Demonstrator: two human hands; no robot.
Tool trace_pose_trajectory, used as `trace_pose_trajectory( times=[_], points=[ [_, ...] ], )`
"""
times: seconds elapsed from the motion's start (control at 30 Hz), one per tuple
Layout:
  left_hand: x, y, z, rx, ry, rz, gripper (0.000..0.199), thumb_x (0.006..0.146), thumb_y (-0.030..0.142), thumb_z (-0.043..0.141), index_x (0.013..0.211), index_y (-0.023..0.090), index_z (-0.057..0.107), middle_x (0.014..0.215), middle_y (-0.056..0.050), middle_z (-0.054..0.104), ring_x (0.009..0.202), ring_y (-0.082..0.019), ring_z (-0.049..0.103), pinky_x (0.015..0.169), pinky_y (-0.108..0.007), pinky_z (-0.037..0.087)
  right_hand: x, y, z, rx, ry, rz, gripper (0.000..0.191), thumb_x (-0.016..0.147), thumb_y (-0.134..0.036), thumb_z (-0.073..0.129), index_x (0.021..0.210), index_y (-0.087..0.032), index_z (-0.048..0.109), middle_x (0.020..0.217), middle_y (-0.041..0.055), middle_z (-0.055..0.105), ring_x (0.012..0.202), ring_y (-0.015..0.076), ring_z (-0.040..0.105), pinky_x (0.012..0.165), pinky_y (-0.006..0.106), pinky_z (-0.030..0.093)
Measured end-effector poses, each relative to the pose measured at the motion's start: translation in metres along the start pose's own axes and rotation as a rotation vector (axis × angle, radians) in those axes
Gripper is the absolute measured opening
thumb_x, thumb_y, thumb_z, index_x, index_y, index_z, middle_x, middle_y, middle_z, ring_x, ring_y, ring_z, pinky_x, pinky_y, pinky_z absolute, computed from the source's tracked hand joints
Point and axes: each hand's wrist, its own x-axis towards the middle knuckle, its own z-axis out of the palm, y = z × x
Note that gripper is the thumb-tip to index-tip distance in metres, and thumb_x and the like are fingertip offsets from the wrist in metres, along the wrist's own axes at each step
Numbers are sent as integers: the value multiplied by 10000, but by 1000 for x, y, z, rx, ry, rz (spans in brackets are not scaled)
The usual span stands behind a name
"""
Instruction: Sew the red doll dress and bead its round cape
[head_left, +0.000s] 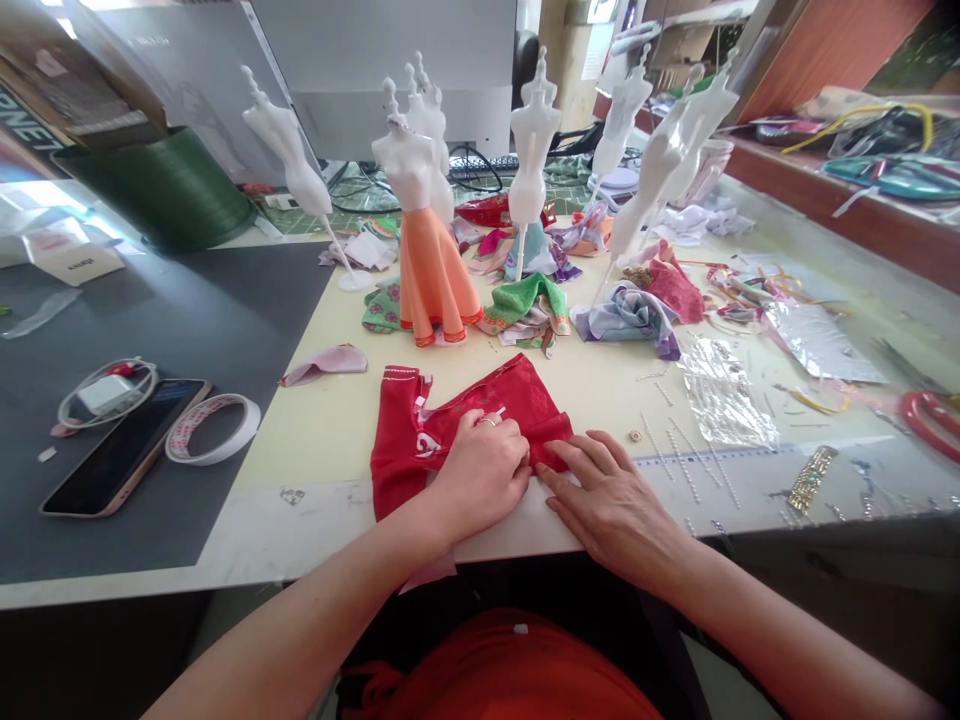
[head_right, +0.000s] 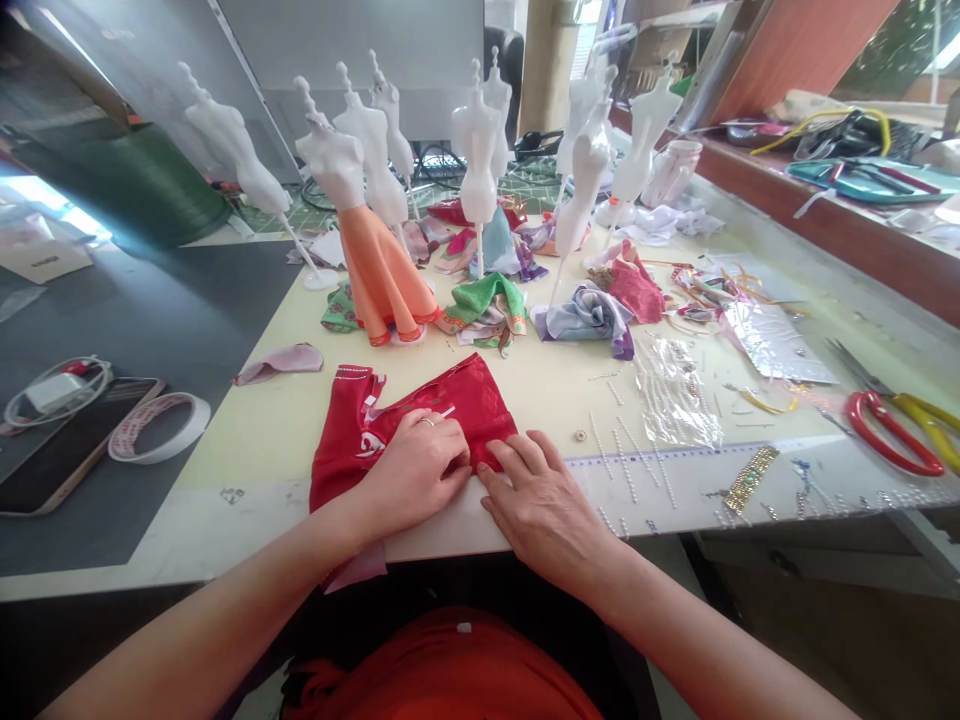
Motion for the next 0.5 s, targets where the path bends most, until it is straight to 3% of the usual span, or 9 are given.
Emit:
trace_pose_trajectory(
  times=[0.1, 0.23, 0.37, 0.5],
  points=[
    [0, -1, -3, -31, 8, -12, 112, 803, 157, 505, 724, 169, 583, 773, -24, 633, 792, -184, 555, 916, -429, 345, 0, -1, 0, -8, -6, 16, 282, 917, -219, 446, 1138, -148, 606, 1227, 117, 541, 1177, 278, 409, 1040, 484, 294],
    [-8, -10, -24, -209, 95, -34, 121, 815, 136, 508, 860, 199, 601, 846, 8, 667, 812, -152, 582, 921, -374, 380, -1, -2, -1, -6, -10, 21, 274, 918, -235, 447, 1122, -158, 613, 1268, 125, 525, 1211, 287, 392, 1034, 497, 303],
    [-33, -22, -46, -274, 249, -128, 73, 835, 197, 536, 870, 201, 599, 885, 0, 659, 862, -147, 587, 881, -330, 419, 0, -3, -1, -9, 6, 13, 259, 908, -224, 457, 1099, -156, 619, 1280, 139, 523, 1212, 291, 404, 1016, 505, 329],
    [-62, -26, -42, -188, 211, -67, 91, 854, 175, 519, 824, 190, 604, 844, 2, 644, 851, -144, 570, 912, -346, 397, -1, -4, 1, -6, 16, 21, 264, 911, -221, 446, 1092, -148, 623, 1272, 146, 534, 1204, 289, 422, 1010, 505, 340]
  ],
)
